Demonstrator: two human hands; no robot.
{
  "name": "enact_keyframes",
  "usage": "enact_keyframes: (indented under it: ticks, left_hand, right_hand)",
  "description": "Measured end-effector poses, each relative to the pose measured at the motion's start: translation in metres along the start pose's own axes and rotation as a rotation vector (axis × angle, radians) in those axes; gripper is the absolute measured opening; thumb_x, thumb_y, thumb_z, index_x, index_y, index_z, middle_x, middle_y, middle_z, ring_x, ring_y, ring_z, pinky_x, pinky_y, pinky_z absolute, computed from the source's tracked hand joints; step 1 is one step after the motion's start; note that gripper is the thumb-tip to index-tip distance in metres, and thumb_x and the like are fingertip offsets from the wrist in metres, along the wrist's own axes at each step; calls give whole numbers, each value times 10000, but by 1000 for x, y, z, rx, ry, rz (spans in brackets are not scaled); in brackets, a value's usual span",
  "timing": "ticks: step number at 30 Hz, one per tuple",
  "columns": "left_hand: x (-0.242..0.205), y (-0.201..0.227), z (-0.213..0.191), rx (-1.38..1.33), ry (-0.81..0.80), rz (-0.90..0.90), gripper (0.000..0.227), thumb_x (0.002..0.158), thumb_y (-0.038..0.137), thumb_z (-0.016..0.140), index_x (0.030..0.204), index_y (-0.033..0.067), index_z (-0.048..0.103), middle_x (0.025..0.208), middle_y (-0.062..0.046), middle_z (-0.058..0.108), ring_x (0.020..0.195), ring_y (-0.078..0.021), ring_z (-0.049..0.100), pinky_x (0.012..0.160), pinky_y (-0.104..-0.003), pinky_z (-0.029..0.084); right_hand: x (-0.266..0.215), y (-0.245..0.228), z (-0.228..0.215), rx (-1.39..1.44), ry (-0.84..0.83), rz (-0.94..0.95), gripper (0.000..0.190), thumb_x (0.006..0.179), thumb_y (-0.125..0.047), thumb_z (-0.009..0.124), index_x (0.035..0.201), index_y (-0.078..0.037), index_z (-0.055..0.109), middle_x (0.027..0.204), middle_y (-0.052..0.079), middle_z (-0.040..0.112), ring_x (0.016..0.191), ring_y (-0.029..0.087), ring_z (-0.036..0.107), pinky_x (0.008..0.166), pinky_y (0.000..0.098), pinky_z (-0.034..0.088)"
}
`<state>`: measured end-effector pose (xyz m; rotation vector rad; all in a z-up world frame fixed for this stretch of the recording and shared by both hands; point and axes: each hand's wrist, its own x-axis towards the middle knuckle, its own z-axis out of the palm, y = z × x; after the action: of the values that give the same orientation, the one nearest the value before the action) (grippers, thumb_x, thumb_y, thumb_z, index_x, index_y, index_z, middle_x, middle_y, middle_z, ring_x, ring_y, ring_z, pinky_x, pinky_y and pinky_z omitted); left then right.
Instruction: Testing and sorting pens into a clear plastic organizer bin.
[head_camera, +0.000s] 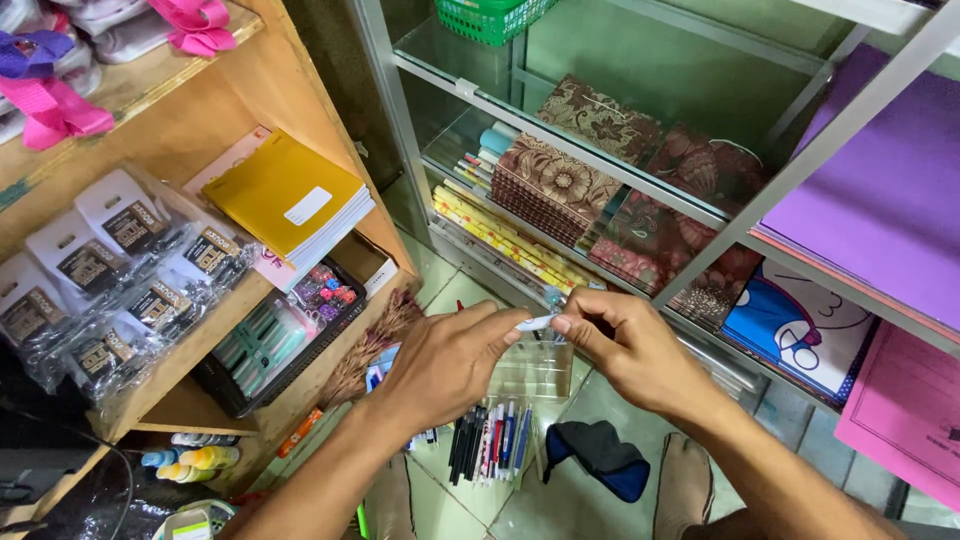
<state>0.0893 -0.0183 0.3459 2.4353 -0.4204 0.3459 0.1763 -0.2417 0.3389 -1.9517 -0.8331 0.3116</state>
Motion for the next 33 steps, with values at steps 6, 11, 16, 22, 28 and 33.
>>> enact_keyframes:
  ticks: [6, 11, 16, 22, 28, 33]
  left_hand:
    - [1, 5, -9, -121, -59, -95, 262, 1026, 228, 553, 1173, 82, 713, 881, -117, 703, 694, -349, 669, 613, -448, 514]
    - [-1, -2, -1, -61, -1, -6, 264, 1021, 210, 561, 1185, 61, 704, 886, -126, 698, 698, -347, 668, 621, -453, 511]
    - [2, 2, -4, -81, -12, -76, 266, 1007, 211, 581, 1183, 61, 711, 861, -129, 695, 681, -349, 661, 597, -449, 504]
    - [-1, 0, 4, -90, 4, -11, 250, 1011, 198, 581, 1175, 61, 710, 879, -116, 697, 708, -333, 676, 620, -441, 515]
    - [6, 5, -1, -138, -37, -102, 281, 913, 310, 695, 1084, 93, 747, 756, -107, 680, 594, -285, 654, 542, -400, 498]
    - [4, 3, 5, -189, -30, -122, 248, 977, 302, 647, 1055, 93, 754, 722, -116, 663, 591, -283, 633, 552, -391, 479]
  right_hand:
    - [0, -37, -5, 105, -23, 207, 251, 862, -243, 720, 1027, -70, 645, 715, 17, 551, 667, 90, 503, 555, 310, 418]
    - [-2, -8, -4, -11, -43, 185, 197, 979, -232, 659, 978, -35, 666, 691, 19, 565, 632, 113, 492, 554, 305, 410]
    - [0, -21, -3, 44, -4, 192, 182, 916, -182, 662, 1057, -68, 679, 679, -21, 621, 599, 88, 509, 515, 273, 409]
    - [-3, -6, -2, 196, 53, 198, 138, 958, -172, 687, 977, -43, 731, 734, -2, 686, 644, 61, 587, 550, 241, 484]
    - [-5, -16, -1, 129, 115, 140, 94, 892, -111, 735, 943, -35, 756, 788, 24, 735, 690, 90, 625, 602, 267, 513]
    - [-8, -26, -2, 97, 105, -33, 159, 836, 1, 728, 994, -13, 720, 937, 59, 707, 885, 145, 677, 763, 288, 552]
